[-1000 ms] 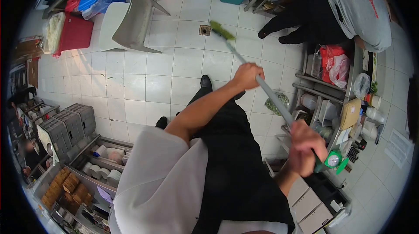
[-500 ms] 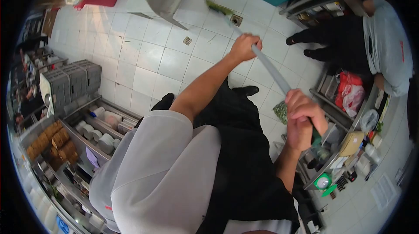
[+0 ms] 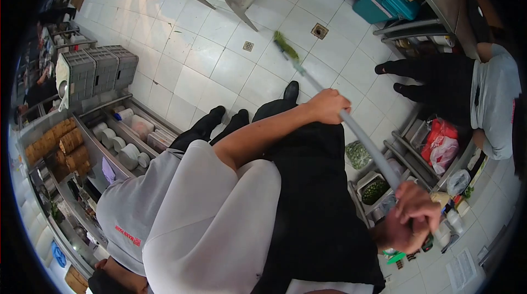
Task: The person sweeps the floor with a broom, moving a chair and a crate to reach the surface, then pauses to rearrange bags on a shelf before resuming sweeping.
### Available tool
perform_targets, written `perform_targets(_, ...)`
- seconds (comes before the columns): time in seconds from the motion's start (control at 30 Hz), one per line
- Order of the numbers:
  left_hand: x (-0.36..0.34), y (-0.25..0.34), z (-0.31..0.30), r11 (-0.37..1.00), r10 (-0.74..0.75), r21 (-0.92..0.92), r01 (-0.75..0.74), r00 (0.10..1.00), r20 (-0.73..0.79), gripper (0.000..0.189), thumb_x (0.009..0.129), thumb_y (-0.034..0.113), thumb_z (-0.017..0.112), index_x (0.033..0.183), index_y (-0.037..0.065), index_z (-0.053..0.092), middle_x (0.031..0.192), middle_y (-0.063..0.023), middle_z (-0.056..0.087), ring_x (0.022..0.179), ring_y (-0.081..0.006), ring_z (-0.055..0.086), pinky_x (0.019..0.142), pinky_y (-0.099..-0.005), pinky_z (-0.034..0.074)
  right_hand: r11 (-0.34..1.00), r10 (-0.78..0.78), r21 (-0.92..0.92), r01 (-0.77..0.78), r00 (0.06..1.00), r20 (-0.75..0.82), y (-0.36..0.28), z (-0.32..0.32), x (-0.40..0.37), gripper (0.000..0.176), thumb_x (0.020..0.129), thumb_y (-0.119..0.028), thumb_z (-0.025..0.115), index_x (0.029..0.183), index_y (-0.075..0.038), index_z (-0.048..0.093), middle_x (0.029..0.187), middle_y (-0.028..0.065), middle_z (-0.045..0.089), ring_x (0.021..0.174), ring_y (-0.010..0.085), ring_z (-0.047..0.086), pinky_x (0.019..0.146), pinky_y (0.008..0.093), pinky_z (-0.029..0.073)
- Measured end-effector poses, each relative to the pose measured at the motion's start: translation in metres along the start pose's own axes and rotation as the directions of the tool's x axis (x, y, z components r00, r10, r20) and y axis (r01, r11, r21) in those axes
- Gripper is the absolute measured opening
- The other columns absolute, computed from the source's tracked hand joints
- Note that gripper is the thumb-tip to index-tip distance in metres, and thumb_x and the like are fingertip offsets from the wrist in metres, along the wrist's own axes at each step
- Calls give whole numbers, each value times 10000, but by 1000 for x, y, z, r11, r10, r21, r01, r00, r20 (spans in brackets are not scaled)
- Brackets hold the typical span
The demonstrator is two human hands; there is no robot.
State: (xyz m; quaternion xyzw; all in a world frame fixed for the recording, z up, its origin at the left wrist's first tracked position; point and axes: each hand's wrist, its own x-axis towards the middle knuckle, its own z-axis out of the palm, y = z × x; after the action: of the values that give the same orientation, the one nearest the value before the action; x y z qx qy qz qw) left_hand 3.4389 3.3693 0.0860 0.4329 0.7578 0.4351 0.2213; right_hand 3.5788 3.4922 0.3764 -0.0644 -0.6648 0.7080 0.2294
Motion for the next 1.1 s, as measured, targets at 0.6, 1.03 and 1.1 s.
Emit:
perform_targets(0.6, 164, 68, 51, 985, 162, -78, -154, 980, 117, 202, 822, 287, 619, 730, 115, 671, 653, -152, 644, 710, -390, 663, 716, -497, 523, 953, -278, -172, 250, 946, -166, -31, -109, 39, 150, 932, -158, 455, 877, -34, 519, 554, 12, 394, 507, 127, 375, 585, 372, 369)
perform_targets(1.03, 61, -46, -25, 948, -290, 76, 311, 935, -202, 272, 817, 260, 699, 657, 58, 611, 612, -182, 613, 639, -410, 628, 593, -485, 497, 964, 115, 256, -75, 983, -142, 84, -64, 112, 99, 961, -85, 425, 981, -23, 499, 614, 63, 427, 589, 177, 439, 685, 426, 448)
perform_targets(1.1, 63, -24, -44, 950, -276, 62, 307, 915, -295, 308, 828, 273, 701, 634, 57, 597, 581, -180, 587, 612, -416, 614, 572, -486, 486, 974, 53, 217, -62, 997, 50, 62, -63, 126, 117, 975, -120, 440, 984, -27, 510, 623, 64, 450, 593, 183, 458, 695, 437, 455)
